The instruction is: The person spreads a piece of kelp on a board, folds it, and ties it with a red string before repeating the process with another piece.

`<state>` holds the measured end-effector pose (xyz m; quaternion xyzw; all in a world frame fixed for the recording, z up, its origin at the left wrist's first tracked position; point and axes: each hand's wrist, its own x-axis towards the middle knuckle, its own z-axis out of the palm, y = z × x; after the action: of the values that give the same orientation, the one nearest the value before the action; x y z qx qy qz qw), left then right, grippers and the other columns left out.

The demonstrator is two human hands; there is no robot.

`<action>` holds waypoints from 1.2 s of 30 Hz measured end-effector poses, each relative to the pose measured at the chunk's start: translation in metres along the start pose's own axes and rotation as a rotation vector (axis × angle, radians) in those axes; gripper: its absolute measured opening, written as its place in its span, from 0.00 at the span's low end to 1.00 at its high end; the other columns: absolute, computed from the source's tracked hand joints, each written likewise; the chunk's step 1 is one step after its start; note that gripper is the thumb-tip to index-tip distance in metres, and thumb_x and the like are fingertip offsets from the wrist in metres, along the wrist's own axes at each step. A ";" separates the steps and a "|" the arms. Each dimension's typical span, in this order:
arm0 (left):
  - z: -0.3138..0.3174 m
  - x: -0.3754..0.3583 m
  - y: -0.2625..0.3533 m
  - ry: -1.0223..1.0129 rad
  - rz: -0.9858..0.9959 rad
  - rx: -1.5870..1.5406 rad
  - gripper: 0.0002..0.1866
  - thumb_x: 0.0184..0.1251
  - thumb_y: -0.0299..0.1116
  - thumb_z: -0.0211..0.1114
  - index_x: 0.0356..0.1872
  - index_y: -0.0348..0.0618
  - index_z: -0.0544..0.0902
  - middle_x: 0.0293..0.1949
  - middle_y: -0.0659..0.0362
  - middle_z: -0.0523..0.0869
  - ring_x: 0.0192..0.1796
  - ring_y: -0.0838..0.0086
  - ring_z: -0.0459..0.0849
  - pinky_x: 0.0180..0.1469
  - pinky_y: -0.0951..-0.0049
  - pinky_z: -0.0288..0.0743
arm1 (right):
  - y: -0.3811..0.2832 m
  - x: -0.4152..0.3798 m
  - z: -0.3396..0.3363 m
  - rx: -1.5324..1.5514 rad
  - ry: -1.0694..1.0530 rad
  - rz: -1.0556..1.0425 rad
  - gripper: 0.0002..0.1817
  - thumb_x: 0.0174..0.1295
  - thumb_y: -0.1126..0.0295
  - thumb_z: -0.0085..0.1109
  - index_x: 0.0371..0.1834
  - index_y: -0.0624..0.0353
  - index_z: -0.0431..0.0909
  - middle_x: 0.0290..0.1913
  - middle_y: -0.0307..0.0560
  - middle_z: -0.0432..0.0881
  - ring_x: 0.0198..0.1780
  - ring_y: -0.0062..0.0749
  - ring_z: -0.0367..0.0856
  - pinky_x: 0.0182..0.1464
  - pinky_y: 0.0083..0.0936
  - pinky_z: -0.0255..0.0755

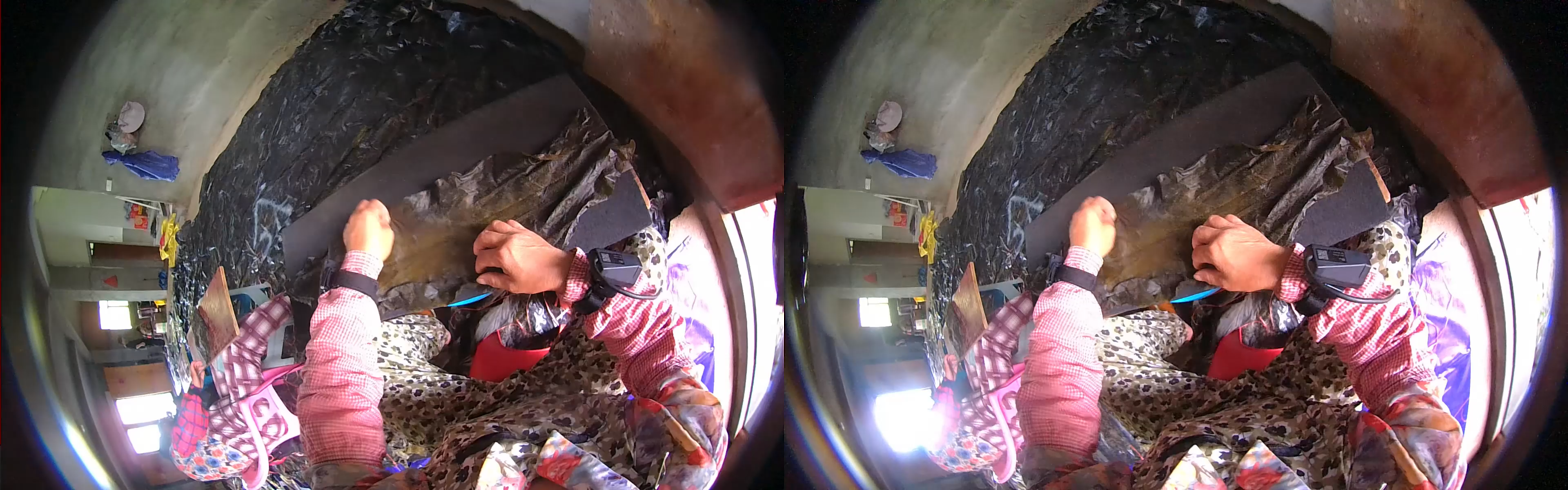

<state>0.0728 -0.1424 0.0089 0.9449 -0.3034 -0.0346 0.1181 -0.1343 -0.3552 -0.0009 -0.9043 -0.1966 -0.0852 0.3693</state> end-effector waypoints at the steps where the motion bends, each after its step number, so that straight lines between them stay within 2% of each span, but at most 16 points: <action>1: 0.001 0.004 -0.003 0.219 0.024 -0.101 0.05 0.52 0.21 0.61 0.26 0.44 0.80 0.33 0.52 0.82 0.39 0.55 0.82 0.43 0.61 0.75 | 0.000 0.000 0.001 -0.008 0.013 -0.004 0.10 0.53 0.61 0.62 0.31 0.54 0.82 0.43 0.41 0.76 0.51 0.39 0.71 0.54 0.36 0.64; 2: 0.016 0.012 -0.021 0.355 0.076 -0.347 0.05 0.53 0.19 0.61 0.28 0.42 0.79 0.31 0.51 0.82 0.37 0.56 0.82 0.42 0.63 0.75 | 0.000 0.000 0.002 -0.005 0.013 -0.002 0.10 0.53 0.61 0.62 0.31 0.54 0.82 0.43 0.41 0.76 0.51 0.39 0.71 0.54 0.36 0.64; 5: 0.014 0.011 -0.039 0.428 -0.018 -0.478 0.05 0.56 0.21 0.63 0.34 0.40 0.80 0.32 0.51 0.83 0.38 0.59 0.84 0.43 0.66 0.76 | -0.001 0.001 0.003 -0.055 0.038 0.001 0.10 0.53 0.61 0.62 0.31 0.54 0.82 0.46 0.41 0.76 0.52 0.39 0.71 0.54 0.36 0.64; 7: 0.002 -0.008 -0.054 0.307 0.035 -0.282 0.07 0.61 0.24 0.64 0.41 0.37 0.81 0.36 0.57 0.85 0.37 0.75 0.83 0.42 0.74 0.78 | 0.000 0.000 0.004 -0.066 0.052 0.006 0.10 0.53 0.61 0.62 0.31 0.55 0.82 0.46 0.41 0.76 0.53 0.38 0.71 0.54 0.35 0.64; 9: -0.003 -0.036 -0.060 0.098 0.011 -0.120 0.13 0.62 0.29 0.64 0.48 0.41 0.80 0.44 0.51 0.83 0.45 0.65 0.83 0.49 0.68 0.76 | -0.004 -0.001 0.000 -0.077 0.042 0.014 0.10 0.54 0.61 0.62 0.31 0.55 0.82 0.46 0.41 0.76 0.53 0.38 0.71 0.54 0.35 0.64; 11: 0.013 -0.068 -0.073 0.018 -0.042 0.032 0.22 0.65 0.36 0.62 0.60 0.48 0.74 0.57 0.42 0.75 0.58 0.52 0.75 0.60 0.61 0.70 | -0.003 -0.002 -0.003 -0.089 0.023 0.017 0.10 0.54 0.61 0.62 0.30 0.56 0.82 0.46 0.41 0.76 0.53 0.38 0.71 0.54 0.34 0.63; 12: 0.013 -0.082 -0.065 -0.037 -0.142 0.072 0.28 0.68 0.42 0.58 0.68 0.53 0.65 0.65 0.37 0.65 0.66 0.45 0.66 0.66 0.59 0.62 | 0.000 -0.003 -0.004 -0.112 0.024 0.023 0.10 0.54 0.62 0.62 0.30 0.56 0.81 0.45 0.41 0.77 0.53 0.37 0.71 0.54 0.34 0.63; 13: 0.014 -0.092 -0.065 -0.076 -0.186 0.134 0.30 0.69 0.46 0.55 0.70 0.54 0.62 0.66 0.35 0.61 0.67 0.43 0.63 0.67 0.59 0.61 | 0.003 -0.004 -0.005 -0.133 0.022 0.028 0.10 0.54 0.62 0.61 0.30 0.57 0.81 0.45 0.41 0.77 0.53 0.37 0.71 0.54 0.34 0.63; 18: -0.022 -0.090 -0.061 -0.348 -0.304 0.111 0.27 0.68 0.47 0.54 0.67 0.54 0.66 0.65 0.41 0.67 0.63 0.47 0.70 0.62 0.54 0.67 | 0.006 -0.001 -0.015 -0.033 0.053 0.117 0.11 0.55 0.64 0.62 0.31 0.62 0.79 0.42 0.45 0.78 0.50 0.43 0.72 0.54 0.37 0.64; 19: -0.014 -0.084 -0.087 -0.206 -0.239 0.084 0.21 0.66 0.43 0.56 0.59 0.50 0.75 0.57 0.45 0.78 0.56 0.51 0.78 0.57 0.56 0.72 | 0.006 0.000 -0.016 -0.027 0.045 0.101 0.11 0.55 0.64 0.62 0.31 0.62 0.79 0.42 0.45 0.78 0.50 0.43 0.72 0.54 0.37 0.64; 23: -0.028 -0.067 -0.124 0.111 -0.378 0.047 0.11 0.63 0.34 0.60 0.43 0.45 0.84 0.41 0.48 0.85 0.46 0.54 0.84 0.50 0.62 0.76 | 0.006 0.002 -0.019 0.012 0.045 0.094 0.10 0.55 0.67 0.62 0.32 0.64 0.80 0.42 0.47 0.78 0.48 0.43 0.73 0.55 0.35 0.65; 29: -0.022 -0.031 -0.165 0.226 -0.205 -0.018 0.11 0.60 0.28 0.59 0.43 0.47 0.85 0.41 0.50 0.85 0.48 0.56 0.83 0.51 0.63 0.76 | 0.002 0.006 -0.021 0.031 0.037 0.124 0.08 0.53 0.70 0.64 0.31 0.64 0.81 0.42 0.50 0.79 0.47 0.43 0.75 0.54 0.35 0.67; 31: -0.014 -0.020 -0.174 -0.052 -0.388 0.273 0.13 0.56 0.26 0.60 0.41 0.48 0.85 0.43 0.52 0.85 0.49 0.57 0.83 0.53 0.62 0.75 | 0.003 0.006 -0.021 0.030 0.022 0.126 0.08 0.53 0.70 0.64 0.32 0.63 0.81 0.42 0.49 0.79 0.47 0.44 0.75 0.55 0.36 0.66; 33: -0.015 -0.013 -0.172 -0.113 -0.450 0.311 0.13 0.52 0.26 0.60 0.40 0.49 0.85 0.43 0.51 0.85 0.48 0.57 0.83 0.54 0.61 0.75 | 0.003 0.005 -0.019 0.040 0.050 0.117 0.08 0.54 0.68 0.63 0.32 0.62 0.82 0.41 0.48 0.79 0.46 0.43 0.74 0.53 0.36 0.66; 35: -0.014 -0.009 -0.187 0.100 -0.522 0.319 0.12 0.52 0.26 0.60 0.38 0.47 0.85 0.42 0.49 0.85 0.47 0.57 0.84 0.52 0.61 0.76 | 0.004 0.005 -0.020 0.046 0.045 0.130 0.08 0.54 0.68 0.63 0.32 0.61 0.82 0.42 0.47 0.79 0.47 0.43 0.74 0.54 0.36 0.66; 36: -0.011 -0.010 -0.199 0.252 -0.571 0.130 0.11 0.52 0.25 0.60 0.37 0.45 0.85 0.40 0.47 0.85 0.45 0.56 0.84 0.48 0.62 0.77 | 0.004 0.004 -0.019 0.049 0.039 0.127 0.08 0.54 0.68 0.63 0.32 0.61 0.82 0.42 0.47 0.79 0.47 0.43 0.74 0.54 0.36 0.65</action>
<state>0.1786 0.0220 -0.0294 0.9943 -0.0105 0.0705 0.0798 -0.1287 -0.3702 0.0115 -0.9038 -0.1337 -0.0744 0.3995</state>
